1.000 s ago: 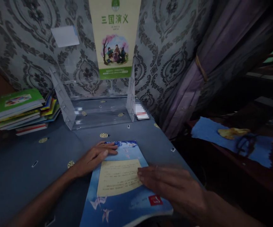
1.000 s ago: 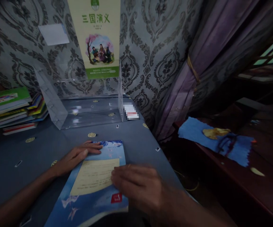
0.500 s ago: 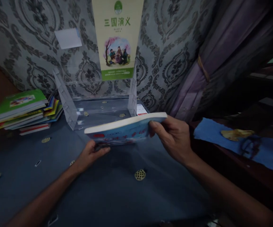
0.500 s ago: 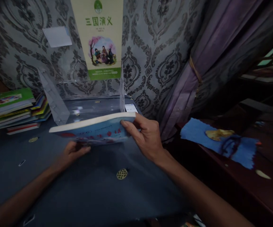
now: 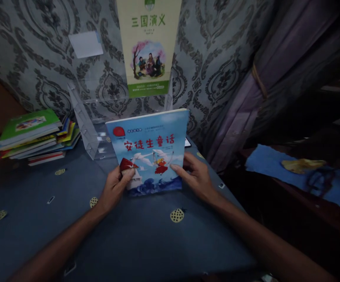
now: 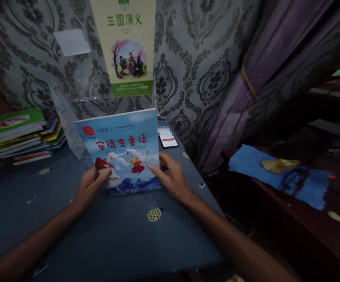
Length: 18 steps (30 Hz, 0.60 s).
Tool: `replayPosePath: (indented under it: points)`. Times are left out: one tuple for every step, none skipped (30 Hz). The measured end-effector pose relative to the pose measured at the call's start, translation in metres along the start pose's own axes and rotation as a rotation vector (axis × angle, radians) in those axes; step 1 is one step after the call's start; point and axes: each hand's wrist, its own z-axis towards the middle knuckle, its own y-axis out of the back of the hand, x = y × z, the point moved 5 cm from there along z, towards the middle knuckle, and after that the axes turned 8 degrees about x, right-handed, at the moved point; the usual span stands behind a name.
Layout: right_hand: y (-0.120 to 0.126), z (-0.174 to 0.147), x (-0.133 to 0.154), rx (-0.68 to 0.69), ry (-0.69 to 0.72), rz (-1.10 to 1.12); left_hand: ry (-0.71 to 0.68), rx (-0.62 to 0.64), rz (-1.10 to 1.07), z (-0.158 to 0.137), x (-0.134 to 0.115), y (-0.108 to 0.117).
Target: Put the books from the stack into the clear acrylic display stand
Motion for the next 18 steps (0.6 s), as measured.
replayPosePath:
  points:
    - [-0.003,-0.002,-0.001,0.027,-0.048,0.062,0.021,0.012,-0.072,0.000,0.003,-0.001]
    - [-0.006,-0.005,-0.003,0.065,-0.109,0.128,0.052,0.028,-0.151,-0.001,0.007,-0.003]
    - [-0.011,-0.009,-0.006,0.109,-0.178,0.190,0.093,0.046,-0.226,-0.001,0.011,-0.005]
    - [-0.015,-0.013,-0.010,0.150,-0.247,0.245,0.143,0.067,-0.289,-0.002,0.017,-0.007]
    - [-0.019,-0.017,-0.015,0.182,-0.308,0.286,0.195,0.093,-0.334,-0.003,0.022,-0.009]
    - [-0.021,-0.021,-0.020,0.203,-0.357,0.313,0.244,0.120,-0.362,-0.004,0.027,-0.011]
    - [-0.023,-0.024,-0.025,0.217,-0.399,0.327,0.289,0.148,-0.376,-0.005,0.031,-0.013]
    - [-0.023,-0.027,-0.029,0.230,-0.436,0.330,0.329,0.176,-0.379,-0.006,0.034,-0.014]
    - [-0.023,-0.028,-0.033,0.237,-0.467,0.325,0.365,0.200,-0.372,-0.007,0.036,-0.014]
    - [-0.023,-0.029,-0.036,0.245,-0.492,0.317,0.398,0.220,-0.357,-0.008,0.038,-0.014]
    - [-0.022,-0.028,-0.039,0.255,-0.511,0.311,0.430,0.234,-0.338,-0.008,0.040,-0.014]
    - [-0.022,-0.027,-0.040,0.266,-0.527,0.308,0.461,0.244,-0.317,-0.008,0.041,-0.012]
    - [-0.021,-0.026,-0.041,0.279,-0.542,0.310,0.487,0.254,-0.294,-0.009,0.041,-0.011]
    - [-0.021,-0.025,-0.042,0.287,-0.553,0.316,0.504,0.262,-0.270,-0.009,0.041,-0.009]
    - [-0.021,-0.024,-0.042,0.292,-0.563,0.320,0.515,0.272,-0.246,-0.009,0.041,-0.008]
    - [-0.021,-0.024,-0.043,0.295,-0.572,0.321,0.524,0.286,-0.221,-0.009,0.040,-0.006]
    - [-0.020,-0.023,-0.043,0.295,-0.578,0.318,0.533,0.306,-0.196,-0.009,0.040,-0.005]
    - [-0.020,-0.023,-0.044,0.293,-0.581,0.311,0.542,0.326,-0.169,-0.010,0.039,-0.003]
